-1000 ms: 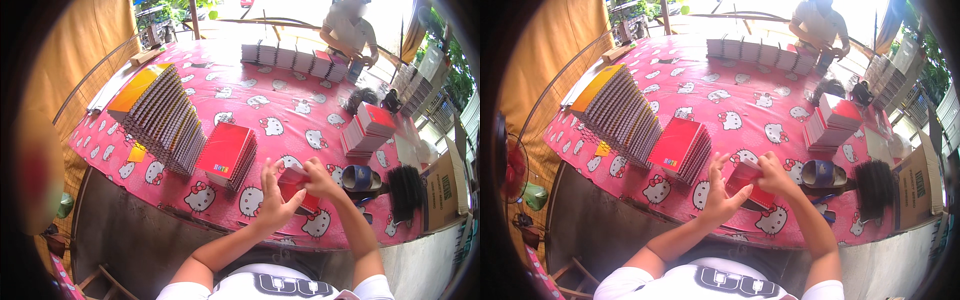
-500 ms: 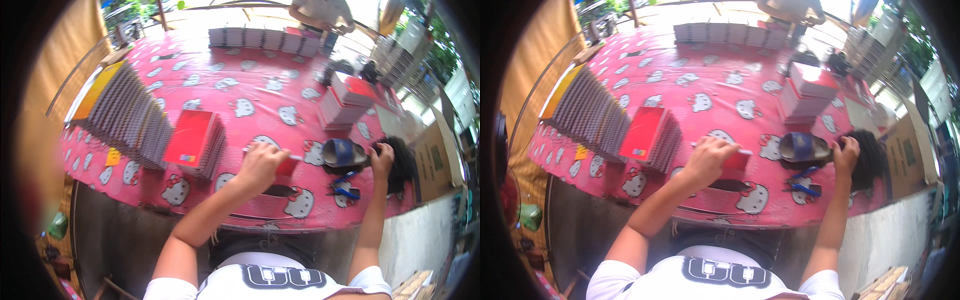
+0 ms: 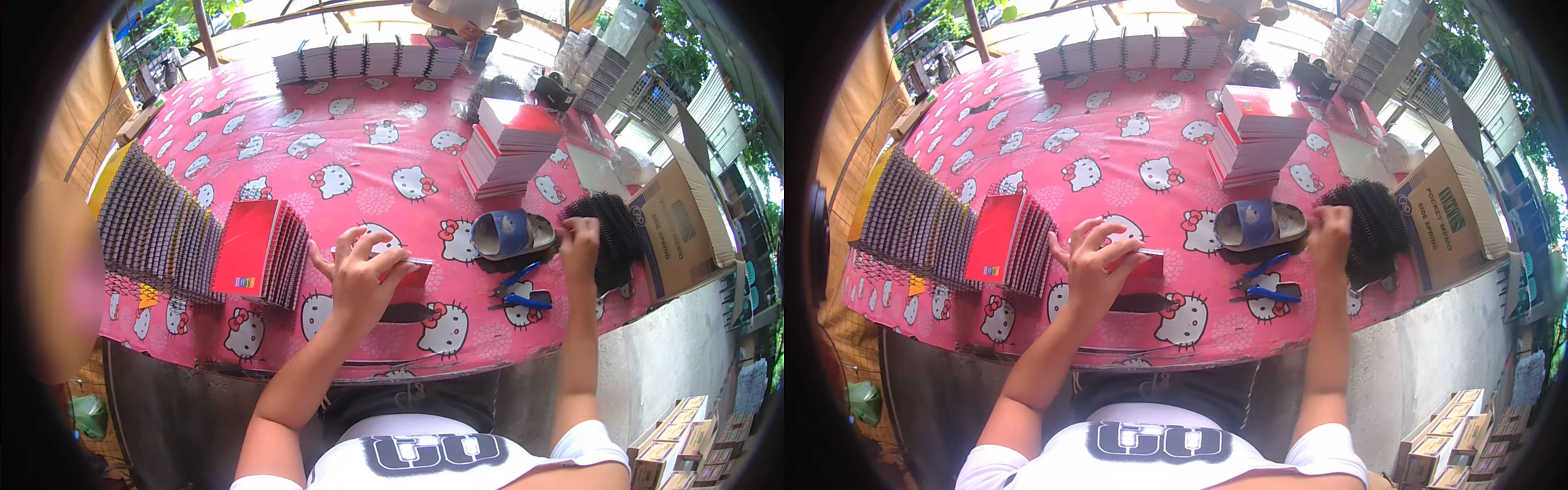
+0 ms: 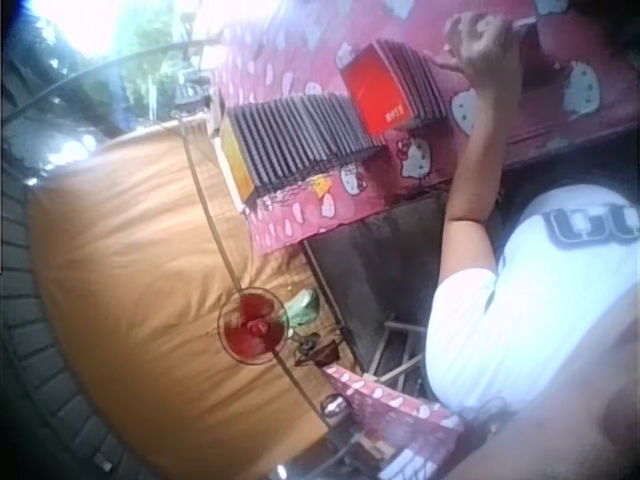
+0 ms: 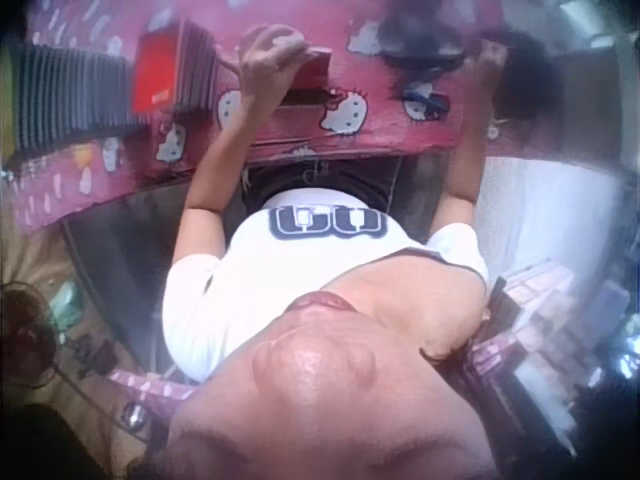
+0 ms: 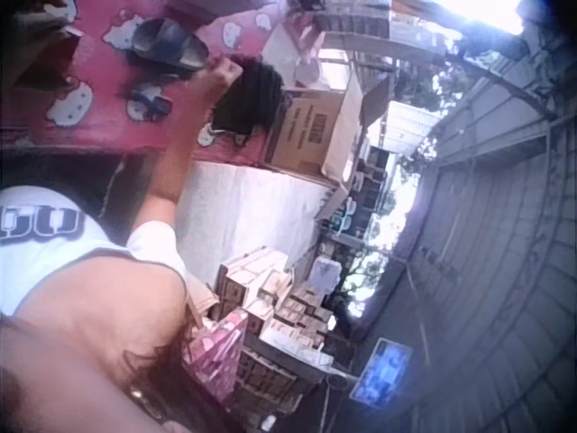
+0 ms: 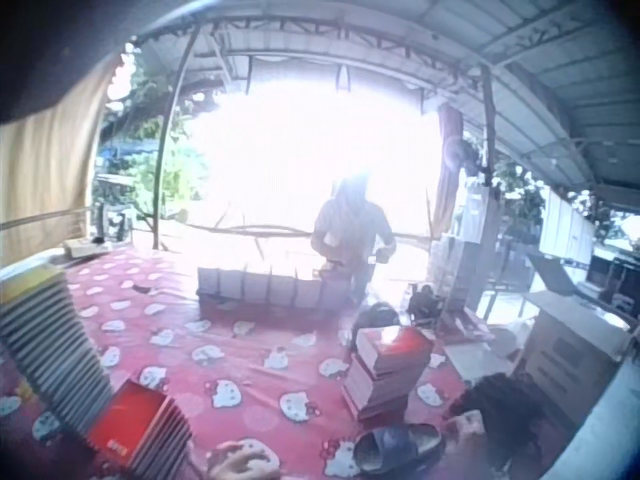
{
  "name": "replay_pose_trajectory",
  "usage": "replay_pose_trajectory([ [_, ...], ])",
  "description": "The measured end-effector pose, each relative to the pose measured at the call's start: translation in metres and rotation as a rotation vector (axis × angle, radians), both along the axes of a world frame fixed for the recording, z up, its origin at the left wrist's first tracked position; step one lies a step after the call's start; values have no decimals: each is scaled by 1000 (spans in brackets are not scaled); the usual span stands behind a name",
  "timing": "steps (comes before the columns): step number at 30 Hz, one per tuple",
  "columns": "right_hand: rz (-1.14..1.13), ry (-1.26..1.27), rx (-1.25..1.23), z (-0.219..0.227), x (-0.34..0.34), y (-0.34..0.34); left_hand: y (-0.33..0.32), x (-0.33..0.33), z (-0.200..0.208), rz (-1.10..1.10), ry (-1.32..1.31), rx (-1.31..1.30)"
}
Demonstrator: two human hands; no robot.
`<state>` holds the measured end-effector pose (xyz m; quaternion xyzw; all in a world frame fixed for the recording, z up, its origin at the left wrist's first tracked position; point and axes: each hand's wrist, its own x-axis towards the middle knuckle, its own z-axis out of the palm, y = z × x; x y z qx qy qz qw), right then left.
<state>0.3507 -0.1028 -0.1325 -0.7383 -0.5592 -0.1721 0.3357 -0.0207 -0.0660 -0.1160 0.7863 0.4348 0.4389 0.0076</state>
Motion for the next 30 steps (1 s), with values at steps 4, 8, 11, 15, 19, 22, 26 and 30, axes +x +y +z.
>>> replay_pose_trajectory([
  [4,698,797,-562,21,-136,-27,1,-11,-12,-80,-72,-175],
  [8,819,1016,-833,33,-199,-29,3,-8,-10,-114,-91,-210],
  [11,839,888,-525,28,-185,-22,3,-11,-9,-123,-84,-184],
  [15,679,543,-181,38,-177,-6,4,-11,-7,-135,-83,-216],
  [19,757,500,-126,32,-180,2,3,-13,-8,-150,-91,-210],
  [22,842,592,-268,35,-179,3,3,-13,-7,-154,-81,-188],
  [26,838,723,-481,36,-176,6,2,-13,-9,-147,-87,-191],
  [30,818,708,-518,51,-186,4,4,-14,-11,-134,-75,-167],
])
